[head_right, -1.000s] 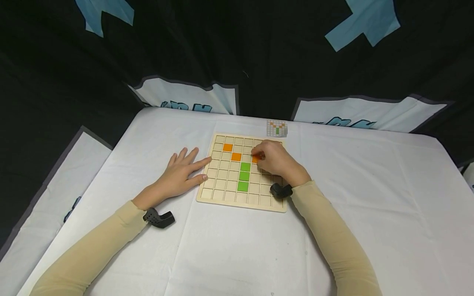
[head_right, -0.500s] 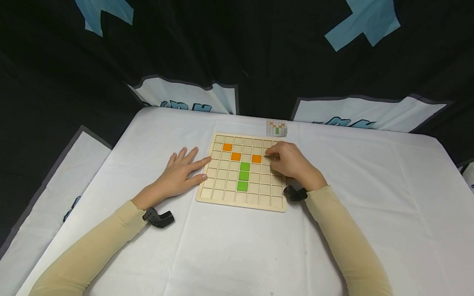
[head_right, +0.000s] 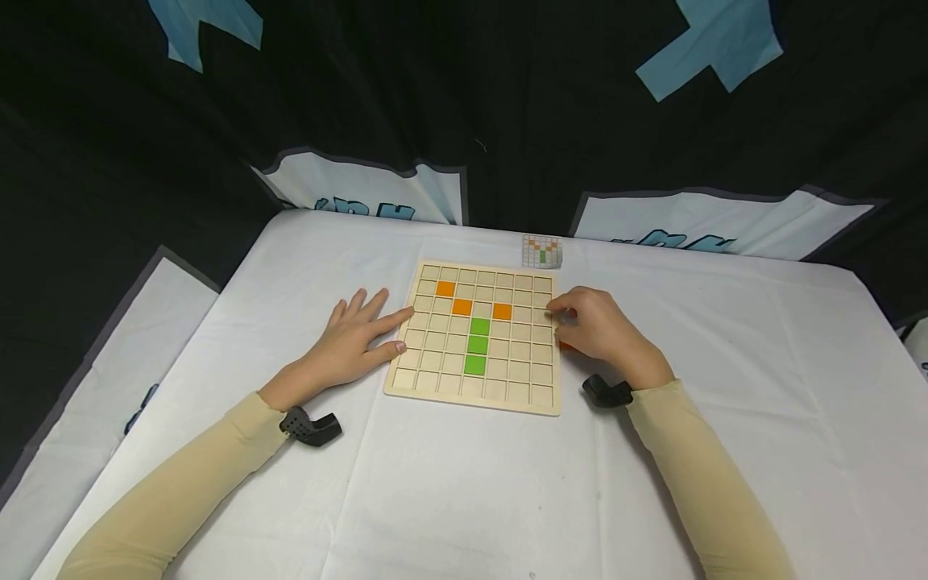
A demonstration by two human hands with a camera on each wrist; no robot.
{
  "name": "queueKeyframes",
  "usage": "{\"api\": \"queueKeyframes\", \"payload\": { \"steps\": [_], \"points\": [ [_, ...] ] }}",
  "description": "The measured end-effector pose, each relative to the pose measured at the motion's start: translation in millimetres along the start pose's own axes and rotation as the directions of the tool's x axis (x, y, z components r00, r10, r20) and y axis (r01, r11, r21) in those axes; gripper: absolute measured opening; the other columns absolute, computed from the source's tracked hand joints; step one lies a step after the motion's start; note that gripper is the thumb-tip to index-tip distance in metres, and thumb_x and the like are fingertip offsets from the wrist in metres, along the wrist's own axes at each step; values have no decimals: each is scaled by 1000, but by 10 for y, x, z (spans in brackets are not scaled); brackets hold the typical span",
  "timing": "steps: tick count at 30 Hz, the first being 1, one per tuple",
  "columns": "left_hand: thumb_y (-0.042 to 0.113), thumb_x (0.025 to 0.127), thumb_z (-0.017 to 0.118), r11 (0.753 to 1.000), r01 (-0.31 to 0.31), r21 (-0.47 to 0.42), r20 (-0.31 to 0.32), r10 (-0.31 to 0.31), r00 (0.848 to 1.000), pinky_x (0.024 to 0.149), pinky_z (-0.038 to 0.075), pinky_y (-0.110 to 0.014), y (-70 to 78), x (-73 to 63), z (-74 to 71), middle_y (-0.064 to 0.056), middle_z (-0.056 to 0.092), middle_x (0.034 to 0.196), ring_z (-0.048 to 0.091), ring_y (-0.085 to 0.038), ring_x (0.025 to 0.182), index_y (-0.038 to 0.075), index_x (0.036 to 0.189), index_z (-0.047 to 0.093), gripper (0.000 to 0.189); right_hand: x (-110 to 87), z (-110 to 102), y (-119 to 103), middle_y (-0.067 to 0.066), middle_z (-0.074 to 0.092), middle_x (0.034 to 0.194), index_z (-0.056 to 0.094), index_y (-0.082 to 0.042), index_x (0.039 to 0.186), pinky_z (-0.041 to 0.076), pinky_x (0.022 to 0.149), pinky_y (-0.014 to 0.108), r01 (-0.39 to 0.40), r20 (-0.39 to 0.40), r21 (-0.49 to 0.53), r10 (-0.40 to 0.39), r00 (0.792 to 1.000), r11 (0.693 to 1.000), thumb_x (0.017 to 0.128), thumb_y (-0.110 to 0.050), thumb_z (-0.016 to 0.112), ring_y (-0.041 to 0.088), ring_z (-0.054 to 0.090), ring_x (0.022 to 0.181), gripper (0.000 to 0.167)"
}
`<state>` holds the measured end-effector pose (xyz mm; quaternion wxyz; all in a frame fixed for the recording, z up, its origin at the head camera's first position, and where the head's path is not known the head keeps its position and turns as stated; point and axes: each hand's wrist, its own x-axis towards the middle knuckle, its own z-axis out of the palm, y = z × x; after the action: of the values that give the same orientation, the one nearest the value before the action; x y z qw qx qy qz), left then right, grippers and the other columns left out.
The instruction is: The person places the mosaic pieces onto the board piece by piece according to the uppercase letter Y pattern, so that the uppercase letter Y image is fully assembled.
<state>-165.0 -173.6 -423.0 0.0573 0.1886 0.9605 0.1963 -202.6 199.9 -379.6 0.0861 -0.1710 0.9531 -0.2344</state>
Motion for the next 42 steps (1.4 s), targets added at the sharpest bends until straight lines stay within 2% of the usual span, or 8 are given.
{"api": "queueKeyframes", "payload": {
  "steps": [7, 15, 31, 42],
  "points": [
    [49, 103, 52, 1000, 7, 4, 4, -7, 1000, 123, 2, -72, 0, -4, -18, -24, 18, 169, 5, -54, 156, 27, 157, 42, 59, -93, -5, 53, 25, 68, 124, 70, 4, 124, 52, 99, 55, -6, -19, -10, 5, 1000, 1000, 87, -4, 72, 38, 63, 111, 38],
    [50, 103, 52, 1000, 17, 3, 8, -17, 1000, 123, 2, -71, -9, 0, -21, -23, 17, 169, 4, -53, 156, 28, 157, 42, 59, -170, 11, 98, 24, 70, 123, 71, 4, 123, 54, 96, 54, -5, -20, -5, 5, 1000, 1000, 84, -3, 73, 35, 64, 109, 39],
    [51, 103, 51, 1000, 23, 3, 15, -23, 1000, 123, 0, -71, -18, -1, -21, -23, 17, 170, 3, -53, 156, 29, 157, 41, 60, -214, 53, 159, 23, 72, 119, 73, 3, 118, 55, 92, 51, 72, -41, 14, -72, 997, 997, 79, 3, 74, 34, 67, 104, 39],
    [50, 103, 51, 1000, 24, -3, 16, -24, 1000, 123, 0, -70, -1, -1, -12, -23, 16, 170, 2, -53, 156, 28, 157, 41, 60, -220, 82, 133, 23, 71, 121, 72, 3, 121, 54, 99, 55, 27, -25, 7, -27, 999, 1000, 82, 5, 73, 37, 66, 112, 39]
  ]
}}
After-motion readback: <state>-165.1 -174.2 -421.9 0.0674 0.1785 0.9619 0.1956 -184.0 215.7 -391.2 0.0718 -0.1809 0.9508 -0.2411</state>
